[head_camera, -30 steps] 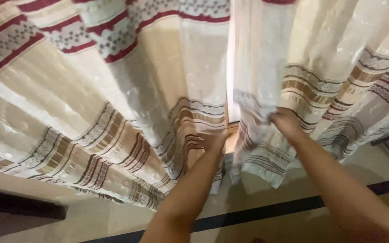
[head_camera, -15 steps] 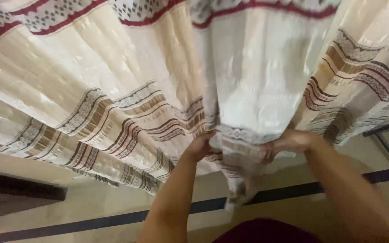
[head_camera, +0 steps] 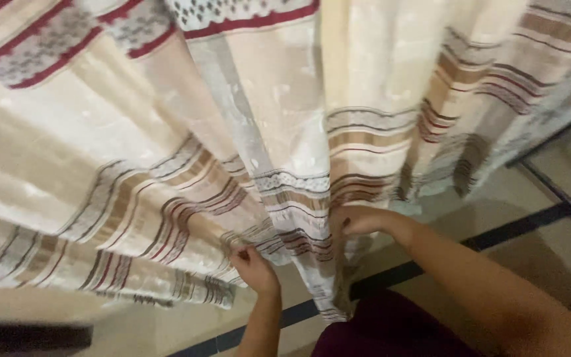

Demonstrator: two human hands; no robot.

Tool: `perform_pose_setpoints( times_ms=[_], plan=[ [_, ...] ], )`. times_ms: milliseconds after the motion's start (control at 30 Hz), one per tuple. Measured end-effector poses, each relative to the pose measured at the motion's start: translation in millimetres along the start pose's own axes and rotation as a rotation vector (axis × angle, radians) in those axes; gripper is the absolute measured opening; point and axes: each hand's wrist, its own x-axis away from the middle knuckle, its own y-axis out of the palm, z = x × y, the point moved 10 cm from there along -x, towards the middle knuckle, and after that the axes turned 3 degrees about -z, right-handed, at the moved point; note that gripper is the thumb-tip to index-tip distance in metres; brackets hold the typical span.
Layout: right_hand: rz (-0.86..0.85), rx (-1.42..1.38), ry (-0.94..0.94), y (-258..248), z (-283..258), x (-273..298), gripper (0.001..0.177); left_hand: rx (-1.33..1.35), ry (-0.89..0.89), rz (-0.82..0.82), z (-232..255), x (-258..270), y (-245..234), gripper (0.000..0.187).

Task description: The person sweeps debris from the floor with a broom, draws a curtain, and smooths a bedspread by hand. They then pick up a pillow and a prayer mat and place them onto the bed.

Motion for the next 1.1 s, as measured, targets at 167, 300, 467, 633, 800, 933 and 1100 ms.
perform_pose_setpoints(
  times_ms=[167,300,467,633,800,933,1100],
  plan=[
    [0.239,0.105,0.179,-72.1,105.4,45.2,0.073,-0.334,0.214,-0.277,52.1,87.0,95.0,0.018],
    [0.562,-0.003,0.239,-173.5,289.7,51.8,0.051,-0.550,0.165,-0.607,70.2,143.3,188.2,0.027],
    [1.024,0.197,0.238,-321.3,390.0,146.9,0.035,-0.680,0.229,-0.741,89.1,176.5,303.2,0.031],
    [1.099,-0.202,0.275,-424.4,386.0,237.9,0.048,-0.598,0.501,-1.072,57.5,205.1,449.4,0.031],
    [1.221,-0.008,-0.326,-503.0,479.9,192.3,0.099,-0.792,0.394,-0.999,20.7,184.1,560.4,0.058],
    [1.209,-0.426,0.108,-458.1,385.7,289.9,0.037,-0.671,0.502,-0.940,35.9,172.1,607.7,0.064],
    [1.523,-0.176,-0.137,-414.4,383.4,372.2,0.028,-0.564,0.289,-0.719,101.1,206.3,553.2,0.059]
  ],
)
